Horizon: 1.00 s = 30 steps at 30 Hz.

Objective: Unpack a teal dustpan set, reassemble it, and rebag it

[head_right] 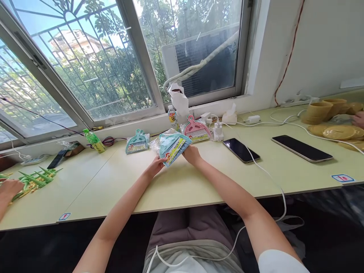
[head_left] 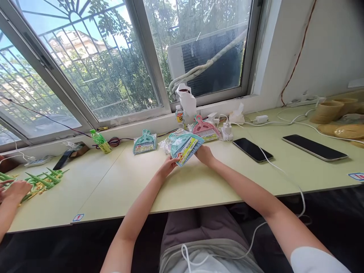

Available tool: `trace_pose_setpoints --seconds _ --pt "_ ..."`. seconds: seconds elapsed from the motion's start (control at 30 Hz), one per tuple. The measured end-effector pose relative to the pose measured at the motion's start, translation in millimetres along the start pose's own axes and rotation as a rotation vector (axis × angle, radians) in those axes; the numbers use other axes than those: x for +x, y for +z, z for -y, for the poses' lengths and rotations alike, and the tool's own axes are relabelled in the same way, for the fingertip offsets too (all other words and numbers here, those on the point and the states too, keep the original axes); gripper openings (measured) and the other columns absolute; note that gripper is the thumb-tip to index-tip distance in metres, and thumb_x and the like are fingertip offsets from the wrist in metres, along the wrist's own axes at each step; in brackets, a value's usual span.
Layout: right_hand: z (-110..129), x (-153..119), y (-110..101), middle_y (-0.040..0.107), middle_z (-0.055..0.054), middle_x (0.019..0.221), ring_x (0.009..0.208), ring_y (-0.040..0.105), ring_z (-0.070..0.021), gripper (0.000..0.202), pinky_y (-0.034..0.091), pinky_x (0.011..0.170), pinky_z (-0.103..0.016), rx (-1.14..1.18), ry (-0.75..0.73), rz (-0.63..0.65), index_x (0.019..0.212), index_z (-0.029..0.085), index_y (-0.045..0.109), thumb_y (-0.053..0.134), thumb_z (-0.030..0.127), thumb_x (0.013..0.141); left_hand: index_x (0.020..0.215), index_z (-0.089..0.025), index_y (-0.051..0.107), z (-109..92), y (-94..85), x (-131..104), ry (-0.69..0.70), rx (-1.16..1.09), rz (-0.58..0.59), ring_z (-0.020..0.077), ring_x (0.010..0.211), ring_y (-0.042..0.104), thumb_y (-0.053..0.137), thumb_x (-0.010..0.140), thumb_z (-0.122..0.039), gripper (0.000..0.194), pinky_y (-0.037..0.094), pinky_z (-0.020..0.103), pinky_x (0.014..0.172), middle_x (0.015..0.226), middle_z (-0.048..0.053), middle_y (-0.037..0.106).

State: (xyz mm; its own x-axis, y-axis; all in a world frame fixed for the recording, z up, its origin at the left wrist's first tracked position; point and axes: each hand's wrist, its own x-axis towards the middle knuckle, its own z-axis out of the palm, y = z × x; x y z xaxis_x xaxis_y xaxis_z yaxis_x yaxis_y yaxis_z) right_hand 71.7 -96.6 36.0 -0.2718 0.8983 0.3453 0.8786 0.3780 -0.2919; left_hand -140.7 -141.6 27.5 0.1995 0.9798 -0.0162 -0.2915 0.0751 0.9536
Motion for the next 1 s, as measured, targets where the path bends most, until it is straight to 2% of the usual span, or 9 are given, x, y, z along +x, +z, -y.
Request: trace_pose_setpoints --seconds 0.13,0.27,0.43,0.53,0.67,0.87,1.0 --pt "-4 2 -7 0.071 -0.018 0.111 0.100 0.069 -0.0299 0.034 0.048 0.079 -0.033 -0.092 -0.065 0.060 0.118 0.013 0.065 0.042 0.028 0.097 0.111 -0.009 0.060 -1 -1.0 0 -0.002 0.002 -0.017 0.0268 0.102 0.070 0.074 0.066 -0.010 0.046 0.060 0.032 0.082 0.110 0.015 0.072" --pt "-3 3 -2 0.072 -0.014 0.110 0.100 0.068 -0.0271 0.030 0.047 0.077 -0.029 -0.005 0.050 0.032 0.109 0.015 0.068 0.043 0.023 0.096 0.112 -0.008 0.060 0 -1.7 -1 -0.023 0.025 0.008 0.0275 0.105 0.069 0.073 0.068 -0.011 0.045 0.060 0.033 0.086 0.113 0.016 0.071" --pt "-1 2 7 0.069 -0.010 0.120 0.104 0.067 -0.0260 0.033 0.048 0.075 -0.028 0.149 0.105 0.065 0.121 0.020 0.063 0.053 0.030 0.092 0.114 -0.008 0.059 3 -4.7 2 -0.041 0.023 0.004 0.0271 0.104 0.069 0.072 0.069 -0.009 0.047 0.060 0.033 0.087 0.114 0.016 0.070" --pt "2 1 9 0.069 -0.010 0.120 0.104 0.067 -0.0259 0.033 0.049 0.075 -0.028 0.166 0.125 0.073 0.121 0.020 0.064 0.050 0.028 0.093 0.114 -0.009 0.058 5 -6.0 4 -0.042 0.024 0.011 0.0249 0.100 0.071 0.072 0.068 -0.008 0.048 0.061 0.029 0.080 0.114 0.015 0.071" --pt "5 -2 6 0.071 -0.011 0.115 0.103 0.067 -0.0264 0.030 0.048 0.077 -0.028 0.098 0.112 0.055 0.114 0.017 0.067 0.046 0.024 0.093 0.111 -0.009 0.058 6 -6.1 5 -0.031 0.020 0.010 0.0226 0.093 0.072 0.074 0.067 -0.009 0.046 0.061 0.025 0.072 0.113 0.014 0.071" --pt "9 -1 -2 0.072 -0.016 0.113 0.104 0.068 -0.0313 0.034 0.049 0.079 -0.033 -0.069 0.044 0.090 0.119 0.017 0.066 0.044 0.028 0.096 0.111 -0.008 0.060 5 -5.3 3 -0.032 0.022 0.013 0.0218 0.093 0.072 0.073 0.069 -0.009 0.044 0.060 0.025 0.073 0.112 0.015 0.071" --pt "10 -1 -1 0.072 -0.018 0.109 0.099 0.069 -0.0306 0.032 0.048 0.076 -0.033 -0.085 0.034 0.101 0.114 0.015 0.069 0.045 0.022 0.095 0.112 -0.008 0.061 5 -3.8 4 -0.050 0.033 -0.007 0.0224 0.093 0.072 0.072 0.069 -0.007 0.044 0.060 0.029 0.079 0.110 0.015 0.072"
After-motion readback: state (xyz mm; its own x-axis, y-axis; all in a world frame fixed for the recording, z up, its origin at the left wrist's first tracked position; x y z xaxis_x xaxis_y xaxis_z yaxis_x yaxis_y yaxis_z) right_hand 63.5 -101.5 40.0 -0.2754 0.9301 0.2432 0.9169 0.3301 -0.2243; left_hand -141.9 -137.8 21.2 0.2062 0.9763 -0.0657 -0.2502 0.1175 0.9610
